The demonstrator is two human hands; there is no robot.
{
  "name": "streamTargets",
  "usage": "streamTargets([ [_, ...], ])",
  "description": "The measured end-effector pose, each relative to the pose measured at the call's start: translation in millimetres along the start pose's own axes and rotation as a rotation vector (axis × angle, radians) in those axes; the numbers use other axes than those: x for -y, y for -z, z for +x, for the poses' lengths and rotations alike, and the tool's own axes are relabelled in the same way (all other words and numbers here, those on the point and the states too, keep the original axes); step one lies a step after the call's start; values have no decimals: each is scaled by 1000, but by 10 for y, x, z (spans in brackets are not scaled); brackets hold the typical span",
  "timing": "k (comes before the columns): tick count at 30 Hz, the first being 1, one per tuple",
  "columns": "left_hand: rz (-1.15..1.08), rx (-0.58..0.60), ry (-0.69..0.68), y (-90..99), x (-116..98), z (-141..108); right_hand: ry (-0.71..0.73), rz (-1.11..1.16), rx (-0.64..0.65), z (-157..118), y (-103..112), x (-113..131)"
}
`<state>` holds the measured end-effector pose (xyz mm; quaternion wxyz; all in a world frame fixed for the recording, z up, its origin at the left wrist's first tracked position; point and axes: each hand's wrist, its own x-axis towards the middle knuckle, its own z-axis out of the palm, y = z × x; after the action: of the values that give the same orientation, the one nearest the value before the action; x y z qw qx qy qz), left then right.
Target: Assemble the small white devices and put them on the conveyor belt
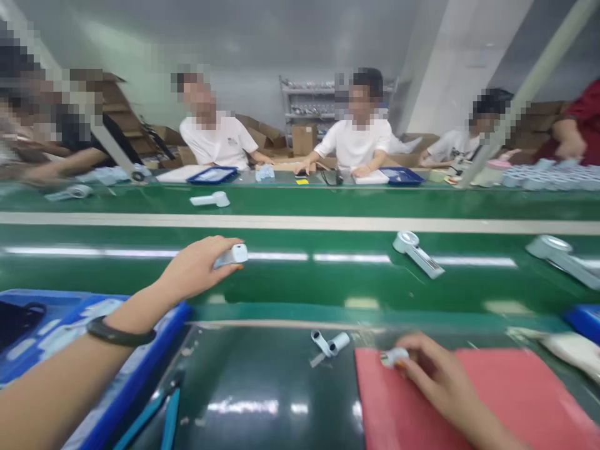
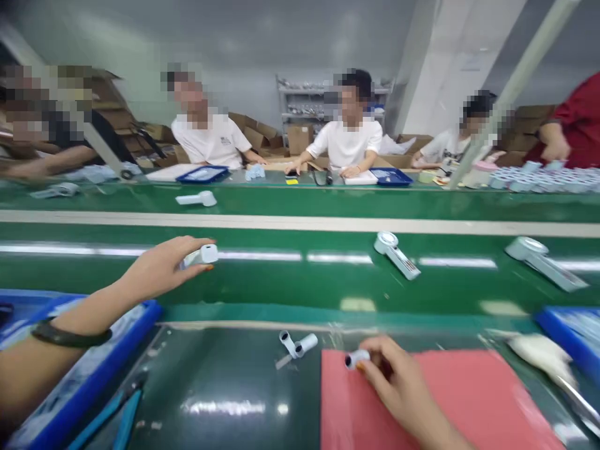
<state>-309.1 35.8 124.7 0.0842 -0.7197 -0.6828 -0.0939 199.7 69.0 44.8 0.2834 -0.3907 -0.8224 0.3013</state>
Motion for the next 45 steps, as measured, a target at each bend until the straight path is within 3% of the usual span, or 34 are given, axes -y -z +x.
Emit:
streamTargets([
  [2,-32,-230,-309,66,-1067,68,-84,-55,64,-153,175,-13],
  [4,-123,-353,-524,75,-2112,57,-131,-190,132,-362,367,-75],
  [5,-175,-360,-570,45,-2568,33,-131,-268,153,-474,465,-125],
  [7,-211,-321,-624,-93,-3252,-25,-123,-373,137,-680,659,-248],
  [9,-189,-184,-637,-278,-3570,-69,-147,-381,39,-833,841,-356],
  [11,-164,13,-618,-412,-3570,-92,-196,-327,-79,-911,991,-392],
  [13,-176,187,-587,-444,-3419,-100,-235,-239,-143,-912,1079,-322],
  [16,-289,292,-555,-406,-3258,-110,-193,-90,-101,-806,1036,-67],
  [20,-434,183,-554,-463,-3300,-155,-11,-61,-41,-621,708,218],
  [25,-596,94,-525,-548,-3345,-204,106,-219,-27,-555,461,255],
  [33,-772,8,-493,-539,-3425,-239,-35,-178,68,-571,559,380],
  [36,-757,-34,-512,-546,-3443,-244,-37,-203,33,-556,507,316],
  [38,-741,-61,-520,-538,-3439,-230,-84,-55,32,-529,473,210],
  [42,-697,-58,-524,-461,-3411,-240,-236,277,185,-487,485,33],
  [45,-619,-10,-535,-384,-3421,-353,-194,90,344,-534,530,77],
])
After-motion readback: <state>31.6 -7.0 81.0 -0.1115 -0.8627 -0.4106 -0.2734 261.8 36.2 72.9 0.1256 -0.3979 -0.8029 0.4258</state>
